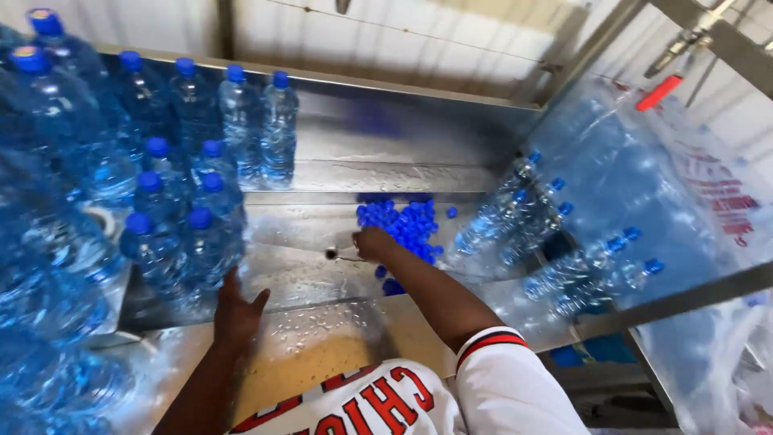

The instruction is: Filling plastic bottles with water from a tap, capping them, and placing them into large plastic bags.

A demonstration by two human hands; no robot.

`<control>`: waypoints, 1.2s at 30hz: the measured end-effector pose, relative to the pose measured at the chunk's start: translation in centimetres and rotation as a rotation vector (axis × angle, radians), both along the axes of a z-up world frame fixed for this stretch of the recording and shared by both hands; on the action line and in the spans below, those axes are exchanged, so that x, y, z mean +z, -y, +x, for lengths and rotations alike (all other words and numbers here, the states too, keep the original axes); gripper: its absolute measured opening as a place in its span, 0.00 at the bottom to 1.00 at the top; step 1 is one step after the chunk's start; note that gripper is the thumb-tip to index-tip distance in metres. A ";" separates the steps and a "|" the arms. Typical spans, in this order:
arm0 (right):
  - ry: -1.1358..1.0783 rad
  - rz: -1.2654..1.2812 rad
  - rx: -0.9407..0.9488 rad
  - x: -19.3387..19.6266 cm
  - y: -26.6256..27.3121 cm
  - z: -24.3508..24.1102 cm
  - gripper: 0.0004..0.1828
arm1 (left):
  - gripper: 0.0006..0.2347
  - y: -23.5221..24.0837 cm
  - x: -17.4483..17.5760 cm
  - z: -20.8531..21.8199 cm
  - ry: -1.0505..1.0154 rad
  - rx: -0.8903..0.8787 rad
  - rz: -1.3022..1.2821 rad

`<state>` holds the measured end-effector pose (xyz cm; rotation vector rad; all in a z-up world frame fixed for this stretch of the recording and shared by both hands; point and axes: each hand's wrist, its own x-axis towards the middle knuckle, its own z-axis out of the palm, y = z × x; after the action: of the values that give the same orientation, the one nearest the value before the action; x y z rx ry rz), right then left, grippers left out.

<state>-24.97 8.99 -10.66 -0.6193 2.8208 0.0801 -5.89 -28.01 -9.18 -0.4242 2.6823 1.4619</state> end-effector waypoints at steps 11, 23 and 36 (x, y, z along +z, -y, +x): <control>0.096 -0.164 -0.253 -5.7 -4.5 8.3 0.21 | 0.40 -8.5 8.9 -0.1 0.198 -0.025 0.108; -0.087 -1.390 -0.902 4.1 -15.0 12.7 0.18 | 0.32 -19.1 2.1 -3.9 0.039 -0.204 0.075; -0.897 -0.468 -1.033 18.9 -38.4 29.5 0.48 | 0.21 -46.3 9.2 -3.1 -0.096 -0.660 0.143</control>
<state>4.55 47.44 8.23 1.1479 3.5925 -0.6454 -9.02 18.25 0.01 0.5063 2.3912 1.4511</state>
